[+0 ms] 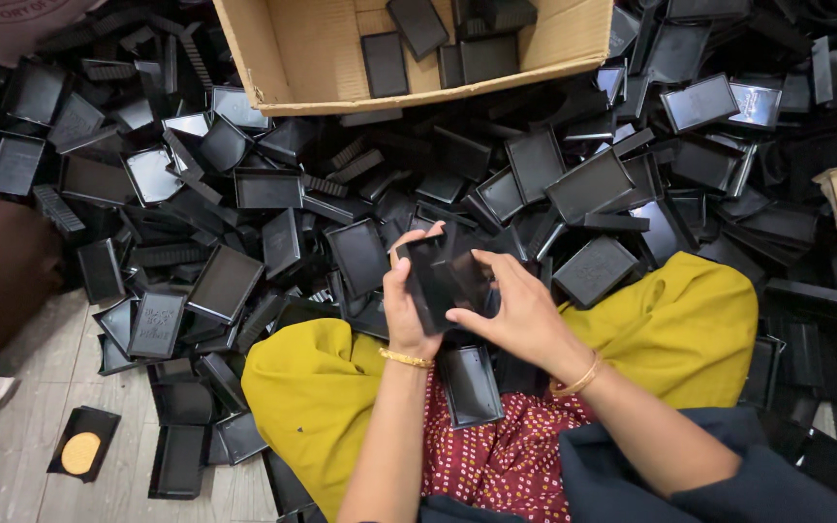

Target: The person sits on the floor and repeatedly picks up small black plastic parts from a pile, snaps them together, and places the assembled units into a cardboard box. The person handles the parts one at a time and continues the cycle throughout the clip.

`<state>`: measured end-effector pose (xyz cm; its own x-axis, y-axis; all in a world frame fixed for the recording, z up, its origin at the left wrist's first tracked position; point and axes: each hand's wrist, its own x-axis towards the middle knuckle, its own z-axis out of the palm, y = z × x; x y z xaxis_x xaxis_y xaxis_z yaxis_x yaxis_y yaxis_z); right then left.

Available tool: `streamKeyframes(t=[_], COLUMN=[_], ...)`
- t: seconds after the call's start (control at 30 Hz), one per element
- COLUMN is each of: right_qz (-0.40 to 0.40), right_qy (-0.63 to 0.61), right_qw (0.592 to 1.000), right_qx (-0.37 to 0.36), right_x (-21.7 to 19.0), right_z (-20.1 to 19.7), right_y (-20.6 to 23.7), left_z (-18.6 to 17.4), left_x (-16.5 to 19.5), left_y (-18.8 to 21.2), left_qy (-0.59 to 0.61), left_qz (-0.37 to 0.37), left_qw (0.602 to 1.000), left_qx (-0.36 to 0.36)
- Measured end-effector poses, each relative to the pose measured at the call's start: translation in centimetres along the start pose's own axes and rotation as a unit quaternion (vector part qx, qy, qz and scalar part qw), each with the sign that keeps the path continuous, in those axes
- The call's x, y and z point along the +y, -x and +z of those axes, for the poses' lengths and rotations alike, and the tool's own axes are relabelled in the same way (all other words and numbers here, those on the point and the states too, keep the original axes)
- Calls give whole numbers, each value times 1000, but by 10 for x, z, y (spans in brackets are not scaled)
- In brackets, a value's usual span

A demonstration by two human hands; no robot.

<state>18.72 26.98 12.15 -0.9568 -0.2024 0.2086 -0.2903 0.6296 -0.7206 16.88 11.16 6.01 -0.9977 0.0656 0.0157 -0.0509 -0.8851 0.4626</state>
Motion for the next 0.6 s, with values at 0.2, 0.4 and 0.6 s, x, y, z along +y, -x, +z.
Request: streamKeyframes(t=[0.2, 0.4, 0.6], right_qz=[113, 124, 130], right_qy=[-111, -36, -195], right_qw=[987, 990, 947], right_qx=[-27, -60, -218], right_x=[-27, -24, -12], right_z=[-11, -2, -9], right_y=[-3, 0, 3], left_z=[13, 22, 7], left_x=[1, -1, 30], left_y=[-2, 2, -9], left_qy=[-99, -194, -565], left_qz=[44, 61, 116], left_qw=[994, 979, 815], left_qx=[-16, -18, 50])
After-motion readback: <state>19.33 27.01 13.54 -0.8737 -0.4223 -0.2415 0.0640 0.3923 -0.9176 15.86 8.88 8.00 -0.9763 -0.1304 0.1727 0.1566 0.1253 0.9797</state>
